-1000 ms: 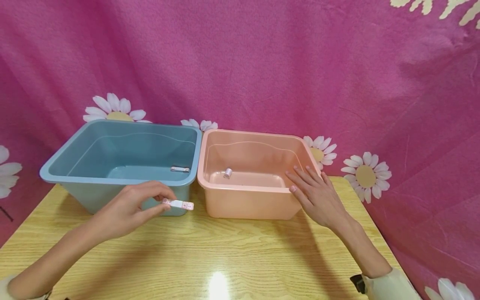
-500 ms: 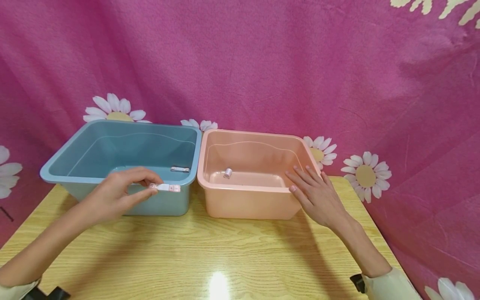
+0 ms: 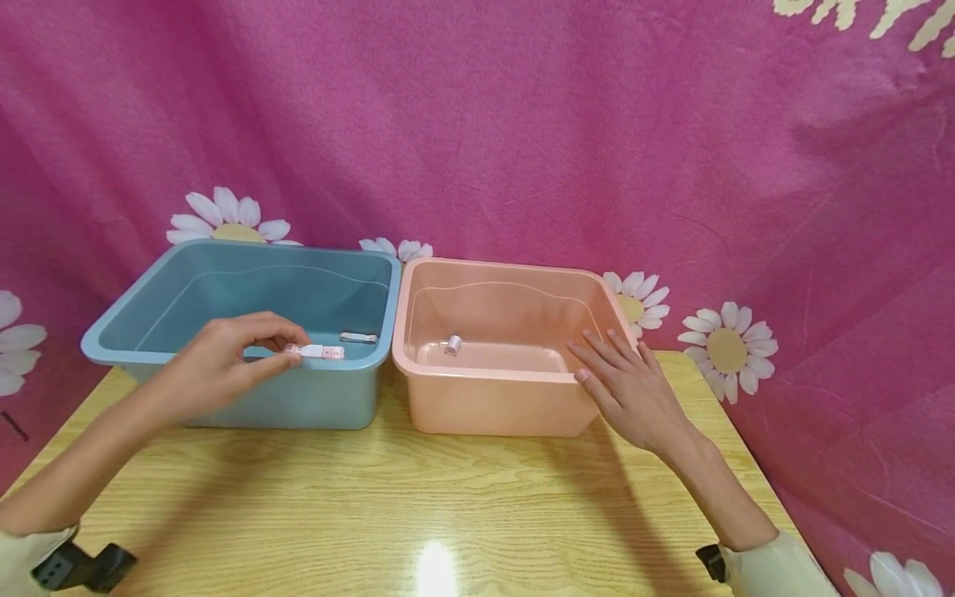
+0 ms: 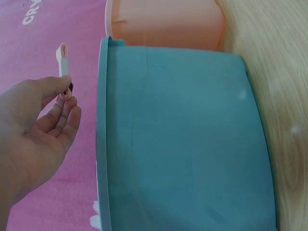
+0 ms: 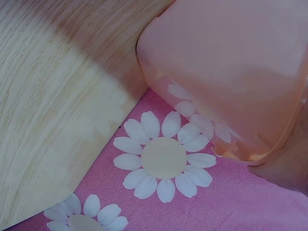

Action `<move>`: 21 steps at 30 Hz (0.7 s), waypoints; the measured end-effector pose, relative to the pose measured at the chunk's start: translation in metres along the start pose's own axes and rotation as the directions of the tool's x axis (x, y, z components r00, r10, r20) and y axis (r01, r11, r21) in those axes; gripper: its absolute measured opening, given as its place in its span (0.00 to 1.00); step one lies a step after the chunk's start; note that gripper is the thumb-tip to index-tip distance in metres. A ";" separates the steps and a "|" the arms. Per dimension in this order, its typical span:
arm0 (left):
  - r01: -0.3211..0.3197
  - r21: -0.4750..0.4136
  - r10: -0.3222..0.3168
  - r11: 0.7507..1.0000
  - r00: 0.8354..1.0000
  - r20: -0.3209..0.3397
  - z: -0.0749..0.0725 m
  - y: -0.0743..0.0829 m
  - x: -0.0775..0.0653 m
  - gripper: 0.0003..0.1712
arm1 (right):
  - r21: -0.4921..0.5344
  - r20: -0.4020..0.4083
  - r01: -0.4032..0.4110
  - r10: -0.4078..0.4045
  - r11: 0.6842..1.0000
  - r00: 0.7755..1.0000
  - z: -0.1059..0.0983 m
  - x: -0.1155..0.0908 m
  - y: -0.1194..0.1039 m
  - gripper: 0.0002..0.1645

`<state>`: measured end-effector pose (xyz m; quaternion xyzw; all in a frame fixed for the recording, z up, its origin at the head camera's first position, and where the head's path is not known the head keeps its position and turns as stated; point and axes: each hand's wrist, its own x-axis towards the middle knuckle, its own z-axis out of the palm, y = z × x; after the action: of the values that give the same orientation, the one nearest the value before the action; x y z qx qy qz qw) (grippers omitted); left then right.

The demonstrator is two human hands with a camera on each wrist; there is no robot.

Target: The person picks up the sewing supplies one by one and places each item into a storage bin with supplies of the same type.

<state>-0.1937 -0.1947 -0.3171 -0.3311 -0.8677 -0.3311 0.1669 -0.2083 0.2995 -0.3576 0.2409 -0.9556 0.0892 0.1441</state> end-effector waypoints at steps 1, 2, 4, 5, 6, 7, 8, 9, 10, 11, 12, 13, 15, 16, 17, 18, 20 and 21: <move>0.007 0.005 -0.007 1.000 1.000 0.001 -0.001 -0.001 0.000 0.14 | 0.001 0.001 0.000 0.000 1.000 1.000 0.000 0.000 0.000 0.29; 0.013 0.011 -0.013 1.000 1.000 0.002 -0.002 -0.002 0.001 0.14 | 0.002 0.001 -0.001 0.001 1.000 1.000 0.000 0.000 0.000 0.29; 0.025 0.020 -0.025 0.999 1.000 0.005 -0.003 -0.005 0.002 0.13 | 0.003 0.001 -0.001 0.001 1.000 1.000 0.000 0.000 0.000 0.29; 0.032 0.024 -0.033 0.999 0.999 0.007 -0.004 -0.006 0.002 0.13 | 0.003 0.002 -0.001 0.001 1.000 1.000 0.000 0.000 0.000 0.29; 0.039 0.027 -0.039 0.999 0.999 0.010 -0.005 -0.007 0.003 0.13 | 0.003 0.003 -0.001 0.001 1.000 1.000 0.000 0.000 0.000 0.29; 0.047 0.029 -0.047 0.998 0.999 0.014 -0.005 -0.008 0.003 0.13 | 0.003 0.003 -0.001 0.001 1.000 1.000 0.000 0.000 0.000 0.29; 0.053 0.032 -0.053 0.998 0.998 0.020 -0.006 -0.009 0.004 0.13 | 0.002 0.003 -0.002 0.002 1.000 1.000 0.000 0.000 0.000 0.29; 0.059 0.036 -0.060 0.998 0.998 0.026 -0.007 -0.011 0.005 0.12 | 0.002 0.004 -0.003 0.003 1.000 1.000 0.000 0.000 0.000 0.29; 0.066 0.037 -0.067 0.997 0.997 0.033 -0.007 -0.012 0.005 0.12 | 0.001 0.006 -0.005 0.005 1.000 1.000 0.000 0.000 0.000 0.29; 0.072 0.035 -0.073 0.997 0.997 0.040 -0.008 -0.014 0.006 0.12 | 0.002 0.007 -0.006 0.006 1.000 1.000 0.000 0.000 0.000 0.29; 0.077 0.034 -0.078 0.996 0.996 0.047 -0.009 -0.015 0.006 0.12 | 0.002 0.009 -0.008 0.008 1.000 1.000 0.000 0.000 0.000 0.29; 0.081 0.039 -0.083 0.996 0.995 0.051 -0.009 -0.017 0.007 0.12 | 0.001 0.010 -0.010 0.010 1.000 1.000 0.000 0.000 0.000 0.29; 0.085 0.041 -0.088 0.996 0.994 0.058 -0.010 -0.020 0.008 0.12 | 0.002 0.013 -0.012 0.012 1.000 1.000 0.000 0.000 0.000 0.30; 0.088 0.042 -0.090 0.995 0.994 0.059 -0.011 -0.021 0.009 0.12 | 0.002 0.013 -0.012 0.012 1.000 1.000 -0.001 0.000 0.000 0.29; 0.090 0.049 -0.093 0.995 0.994 0.061 -0.011 -0.022 0.009 0.12 | 0.003 0.012 -0.011 0.011 1.000 1.000 -0.001 0.000 0.000 0.29; 0.093 0.052 -0.096 0.994 0.993 0.064 -0.012 -0.023 0.010 0.11 | 0.003 0.010 -0.010 0.010 1.000 1.000 -0.001 0.000 0.000 0.29; 0.108 0.057 -0.112 0.993 0.991 0.069 -0.013 -0.025 0.011 0.11 | 0.004 0.008 -0.009 0.009 1.000 1.000 -0.001 0.000 0.000 0.29; 0.120 0.060 -0.124 0.991 0.989 0.075 -0.014 -0.025 0.012 0.11 | 0.004 0.008 -0.008 0.008 1.000 1.000 -0.001 0.000 0.000 0.29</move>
<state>-0.2184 -0.2132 -0.3126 -0.2854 -0.9010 -0.3034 0.1211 -0.2085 0.2994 -0.3570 0.2378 -0.9569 0.0908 0.1397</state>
